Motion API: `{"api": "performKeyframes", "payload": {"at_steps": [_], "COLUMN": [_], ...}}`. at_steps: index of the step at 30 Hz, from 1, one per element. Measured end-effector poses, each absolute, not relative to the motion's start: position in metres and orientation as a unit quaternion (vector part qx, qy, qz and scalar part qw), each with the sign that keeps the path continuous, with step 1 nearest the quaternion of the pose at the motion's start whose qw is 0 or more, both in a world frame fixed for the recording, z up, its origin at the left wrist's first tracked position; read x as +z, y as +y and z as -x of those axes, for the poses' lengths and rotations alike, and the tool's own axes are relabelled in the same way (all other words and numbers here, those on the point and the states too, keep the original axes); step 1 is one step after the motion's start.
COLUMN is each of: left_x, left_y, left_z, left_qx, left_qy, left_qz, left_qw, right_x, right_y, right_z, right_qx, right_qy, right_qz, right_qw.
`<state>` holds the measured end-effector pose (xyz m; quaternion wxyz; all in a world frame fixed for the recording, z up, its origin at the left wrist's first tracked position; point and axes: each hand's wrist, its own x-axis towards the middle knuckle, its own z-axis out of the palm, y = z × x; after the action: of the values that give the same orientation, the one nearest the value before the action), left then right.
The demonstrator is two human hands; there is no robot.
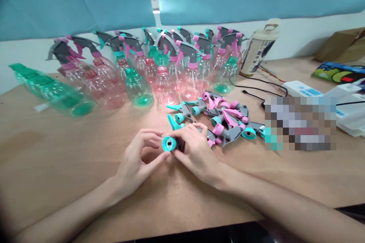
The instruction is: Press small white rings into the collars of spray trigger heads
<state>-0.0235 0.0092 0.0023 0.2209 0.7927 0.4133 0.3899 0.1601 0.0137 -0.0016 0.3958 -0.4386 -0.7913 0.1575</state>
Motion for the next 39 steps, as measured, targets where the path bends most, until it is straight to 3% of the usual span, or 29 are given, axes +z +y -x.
{"api": "performKeyframes", "payload": {"at_steps": [17,26,35,39], "left_x": [-0.001,-0.004,0.004,0.002], "left_y": [-0.002,0.004,0.010,0.005], "left_z": [0.023,0.024,0.028,0.025], "left_qx": [0.364,0.360,0.361,0.374], "left_qy": [0.382,0.342,0.389,0.392], "left_qz": [-0.839,-0.850,-0.843,-0.830], "left_qw": [0.133,0.176,0.084,0.131], "right_x": [-0.008,-0.006,-0.004,-0.003], "right_y": [0.019,0.015,0.019,0.018], "right_z": [-0.170,-0.164,-0.171,-0.170], "right_qx": [0.081,0.113,0.074,0.066], "right_qy": [-0.816,-0.825,-0.822,-0.825], "right_qz": [0.392,0.387,0.392,0.393], "right_qw": [0.416,0.397,0.405,0.400]}}
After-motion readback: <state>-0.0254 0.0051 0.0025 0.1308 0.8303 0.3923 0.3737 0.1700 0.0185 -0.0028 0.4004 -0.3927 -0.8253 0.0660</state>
